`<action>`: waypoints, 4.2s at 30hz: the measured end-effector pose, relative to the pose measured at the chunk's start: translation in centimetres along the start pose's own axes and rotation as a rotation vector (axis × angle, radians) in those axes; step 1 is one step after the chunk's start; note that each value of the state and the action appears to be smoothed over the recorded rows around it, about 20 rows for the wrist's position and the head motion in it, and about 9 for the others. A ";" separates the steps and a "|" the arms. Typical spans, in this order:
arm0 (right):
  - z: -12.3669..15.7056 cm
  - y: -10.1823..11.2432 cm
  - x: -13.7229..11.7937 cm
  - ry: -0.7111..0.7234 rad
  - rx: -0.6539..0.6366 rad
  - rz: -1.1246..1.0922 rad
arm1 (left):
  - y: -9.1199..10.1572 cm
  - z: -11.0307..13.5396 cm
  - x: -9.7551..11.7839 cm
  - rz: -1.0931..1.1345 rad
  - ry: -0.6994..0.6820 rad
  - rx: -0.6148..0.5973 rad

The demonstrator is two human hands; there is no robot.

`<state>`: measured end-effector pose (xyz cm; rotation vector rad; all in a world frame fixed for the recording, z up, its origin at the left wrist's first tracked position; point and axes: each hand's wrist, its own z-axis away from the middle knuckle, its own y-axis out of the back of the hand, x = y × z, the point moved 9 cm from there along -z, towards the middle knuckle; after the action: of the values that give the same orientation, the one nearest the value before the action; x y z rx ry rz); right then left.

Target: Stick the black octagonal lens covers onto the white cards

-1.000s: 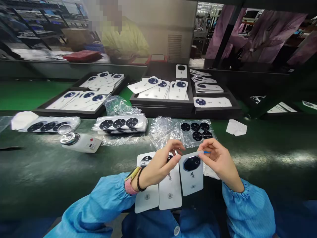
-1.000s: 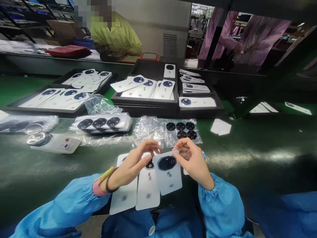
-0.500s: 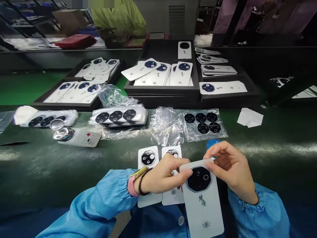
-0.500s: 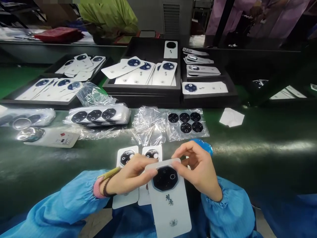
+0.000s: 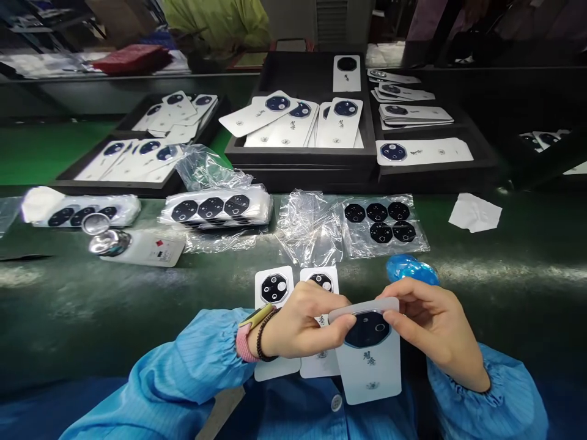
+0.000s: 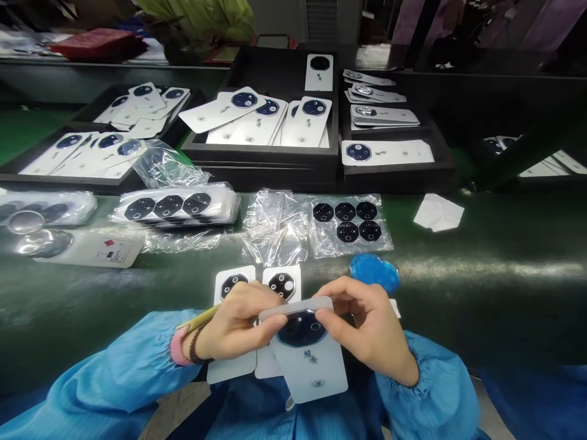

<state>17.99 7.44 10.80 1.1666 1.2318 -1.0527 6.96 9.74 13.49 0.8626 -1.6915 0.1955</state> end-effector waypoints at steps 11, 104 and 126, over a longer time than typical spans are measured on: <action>-0.5 -0.5 0.7 -0.158 0.032 -0.042 | -1.0 0.2 -0.3 0.026 0.010 -0.023; -10.4 5.6 3.9 -0.293 0.106 1.207 | -8.3 7.6 -2.0 -0.791 -0.496 -0.381; -9.6 3.9 2.0 -0.100 0.139 1.286 | -6.8 7.8 0.4 -0.754 -0.525 -0.248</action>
<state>20.78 17.51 9.23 1.6020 0.1460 -0.1906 5.21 0.44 9.31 1.3687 -1.6775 -0.7946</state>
